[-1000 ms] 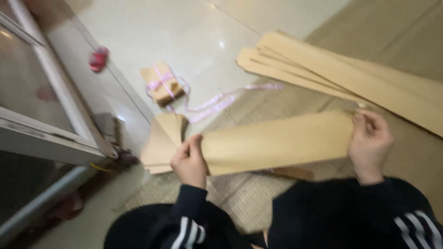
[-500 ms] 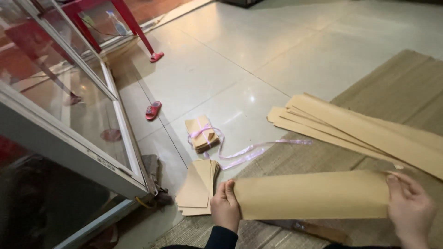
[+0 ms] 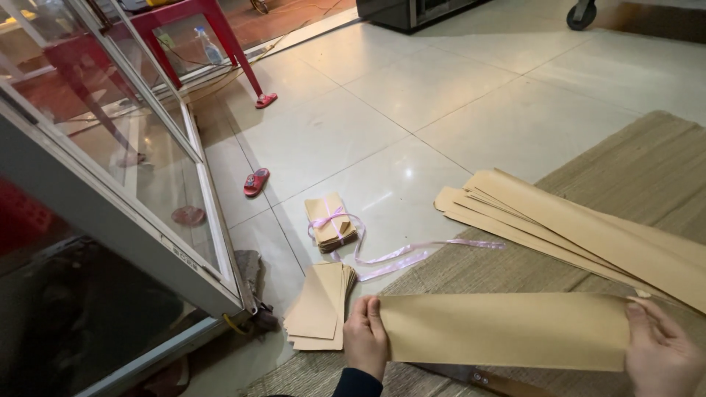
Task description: Fold and crease brown paper strips using a knife.
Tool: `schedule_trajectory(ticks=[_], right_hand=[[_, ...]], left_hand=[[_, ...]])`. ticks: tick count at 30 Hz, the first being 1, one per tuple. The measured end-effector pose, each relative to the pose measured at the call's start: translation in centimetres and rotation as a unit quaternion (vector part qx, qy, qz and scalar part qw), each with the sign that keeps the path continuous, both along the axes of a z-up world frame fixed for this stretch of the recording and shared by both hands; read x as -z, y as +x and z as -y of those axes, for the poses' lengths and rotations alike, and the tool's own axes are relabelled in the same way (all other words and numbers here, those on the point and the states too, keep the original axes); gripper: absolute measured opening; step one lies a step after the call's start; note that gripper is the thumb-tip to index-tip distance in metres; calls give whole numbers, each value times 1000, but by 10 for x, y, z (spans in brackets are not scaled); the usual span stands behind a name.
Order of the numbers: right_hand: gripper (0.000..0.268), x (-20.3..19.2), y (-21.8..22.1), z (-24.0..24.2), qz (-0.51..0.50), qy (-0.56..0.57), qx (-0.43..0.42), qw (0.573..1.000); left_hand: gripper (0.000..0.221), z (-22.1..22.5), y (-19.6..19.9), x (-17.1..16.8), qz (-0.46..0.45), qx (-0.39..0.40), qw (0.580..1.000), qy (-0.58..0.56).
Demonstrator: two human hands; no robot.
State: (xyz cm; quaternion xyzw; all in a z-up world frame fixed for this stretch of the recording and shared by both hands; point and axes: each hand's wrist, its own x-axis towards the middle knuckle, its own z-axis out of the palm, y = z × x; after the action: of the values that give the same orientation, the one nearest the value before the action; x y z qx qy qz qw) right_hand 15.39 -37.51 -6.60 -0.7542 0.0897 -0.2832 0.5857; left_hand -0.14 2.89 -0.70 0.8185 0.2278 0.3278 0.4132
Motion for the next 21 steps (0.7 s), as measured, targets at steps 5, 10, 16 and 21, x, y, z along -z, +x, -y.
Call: schedule_trajectory(ticks=[5, 10, 16, 21], right_hand=[[18, -31, -18, -14, 18, -44, -9, 999], [16, 3, 2, -5, -17, 8, -2, 1000], [24, -15, -16, -17, -165, 48, -2, 985], [23, -18, -31, -41, -149, 54, 5, 987]], left_hand=[[22, 5, -4, -20, 13, -36, 998, -46], [24, -8, 1, -9, -31, -86, 991, -101], [69, -28, 12, 22, -108, -55, 944, -306], [78, 22, 10, -18, -34, 103, 775, -623]])
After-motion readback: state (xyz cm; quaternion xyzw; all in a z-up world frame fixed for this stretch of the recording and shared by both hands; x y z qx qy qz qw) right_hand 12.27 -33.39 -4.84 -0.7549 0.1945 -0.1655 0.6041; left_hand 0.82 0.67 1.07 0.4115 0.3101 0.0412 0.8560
